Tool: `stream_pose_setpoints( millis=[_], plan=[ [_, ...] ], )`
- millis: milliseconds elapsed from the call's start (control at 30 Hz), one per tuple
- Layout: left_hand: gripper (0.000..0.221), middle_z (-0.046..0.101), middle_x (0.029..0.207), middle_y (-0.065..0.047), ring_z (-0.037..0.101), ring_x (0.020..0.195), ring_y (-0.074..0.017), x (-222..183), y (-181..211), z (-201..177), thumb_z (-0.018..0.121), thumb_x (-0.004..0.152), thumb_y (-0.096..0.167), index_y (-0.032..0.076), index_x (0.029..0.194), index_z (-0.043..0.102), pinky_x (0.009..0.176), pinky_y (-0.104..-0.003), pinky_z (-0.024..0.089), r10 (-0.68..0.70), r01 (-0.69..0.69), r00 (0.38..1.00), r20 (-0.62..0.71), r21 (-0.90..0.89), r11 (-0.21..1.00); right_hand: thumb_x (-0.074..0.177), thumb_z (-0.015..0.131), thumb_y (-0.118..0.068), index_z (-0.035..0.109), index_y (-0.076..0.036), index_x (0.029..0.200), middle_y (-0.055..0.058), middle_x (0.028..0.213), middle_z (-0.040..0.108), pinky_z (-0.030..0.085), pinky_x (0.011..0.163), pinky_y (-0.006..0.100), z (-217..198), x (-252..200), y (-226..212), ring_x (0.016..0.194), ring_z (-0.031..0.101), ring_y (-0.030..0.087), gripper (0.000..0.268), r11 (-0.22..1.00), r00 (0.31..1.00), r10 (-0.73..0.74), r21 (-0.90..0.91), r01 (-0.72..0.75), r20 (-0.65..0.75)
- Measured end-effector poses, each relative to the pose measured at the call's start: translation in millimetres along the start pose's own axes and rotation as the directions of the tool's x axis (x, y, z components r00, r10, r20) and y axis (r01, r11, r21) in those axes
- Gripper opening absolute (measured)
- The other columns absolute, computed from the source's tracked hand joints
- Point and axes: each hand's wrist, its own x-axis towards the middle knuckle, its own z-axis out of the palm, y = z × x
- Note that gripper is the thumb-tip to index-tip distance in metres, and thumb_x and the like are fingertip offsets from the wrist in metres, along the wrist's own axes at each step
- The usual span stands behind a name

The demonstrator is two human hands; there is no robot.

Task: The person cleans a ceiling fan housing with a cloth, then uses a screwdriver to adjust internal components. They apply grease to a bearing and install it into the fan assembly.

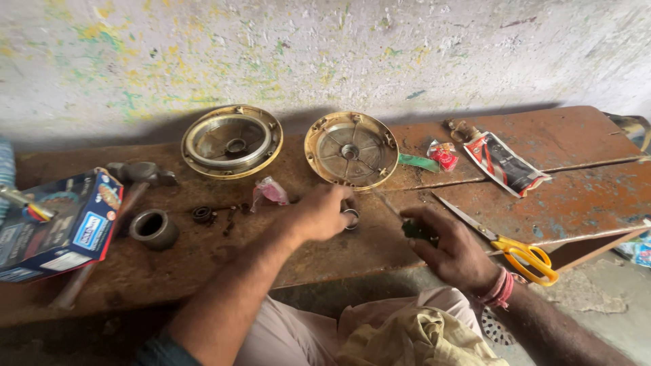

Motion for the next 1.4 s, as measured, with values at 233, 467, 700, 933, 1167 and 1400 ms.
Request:
stream_pose_setpoints(
  millis=[233,467,700,933,1167,1400],
  plan=[
    [0.045,0.071,0.093,-0.013,0.073,0.085,-0.0272,-46.7,0.7,15.3,0.087,0.075,0.025,0.0,0.107,0.068,0.073,-0.04,0.059,0.037,-0.076,0.941,-0.337,-0.105,0.992,0.086,0.071,-0.011,0.063,-0.006,0.128,0.01,0.108,0.08,0.06,0.084,0.033,7.8,-3.8,5.8,0.096,0.077,0.018,0.043,0.997,0.998,0.06,0.04,-0.061,0.018],
    [0.01,0.074,0.089,-0.01,0.074,0.079,-0.0238,-83.2,4.7,20.5,0.072,0.095,0.014,0.005,0.098,0.068,0.069,-0.036,0.058,-0.015,-0.069,0.788,-0.615,-0.113,0.991,0.091,0.065,-0.008,0.061,-0.001,0.133,0.011,0.112,0.076,0.059,0.08,0.032,9.5,-8.5,39.6,0.091,0.071,0.015,0.042,0.914,0.982,0.175,0.359,-0.19,0.074],
    [0.021,0.07,0.078,-0.009,0.071,0.069,-0.0225,-85.0,8.0,15.5,0.077,0.089,0.019,0.004,0.086,0.063,0.062,-0.039,0.056,-0.007,-0.063,0.84,-0.542,-0.11,0.992,0.092,0.065,-0.007,0.059,0.0,0.135,0.01,0.11,0.073,0.057,0.074,0.03,17.3,-6.6,66.7,0.084,0.066,0.012,0.043,0.834,0.981,0.177,0.517,-0.194,0.084],
    [0.056,0.066,0.113,-0.019,0.068,0.098,-0.0314,-57.1,10.6,33.7,0.081,0.082,0.04,-0.003,0.115,0.066,0.081,-0.045,0.057,0.004,0.062,0.884,-0.467,0.125,0.99,0.092,0.067,-0.009,0.06,0.0,0.136,0.013,0.112,0.074,0.057,0.077,0.032,13.2,-5.8,55.4,0.09,0.067,0.016,0.046,0.843,0.972,0.204,0.483,-0.237,0.121],
    [0.048,0.064,0.107,-0.013,0.068,0.098,-0.0294,-49.0,7.9,36.2,0.081,0.082,0.041,0.003,0.108,0.07,0.083,-0.046,0.057,-0.153,0.206,0.92,-0.361,0.113,0.972,0.086,0.069,-0.01,0.069,-0.002,0.122,0.012,0.103,0.08,0.061,0.077,0.035,-16.0,5.0,-1.2,0.089,0.078,0.021,0.037,0.99,0.991,-0.109,-0.083,0.116,0.078],
    [0.042,0.065,0.104,-0.013,0.067,0.1,-0.0334,-52.3,14.1,33.8,0.084,0.079,0.04,0.005,0.1,0.072,0.084,-0.049,0.054,-0.109,0.164,0.897,-0.428,0.094,0.982,0.086,0.068,-0.013,0.072,-0.006,0.114,0.012,0.09,0.081,0.062,0.068,0.036,-33.6,39.6,-33.2,0.077,0.08,0.022,0.029,0.974,0.961,-0.062,-0.195,0.118,0.271]
  ],
)
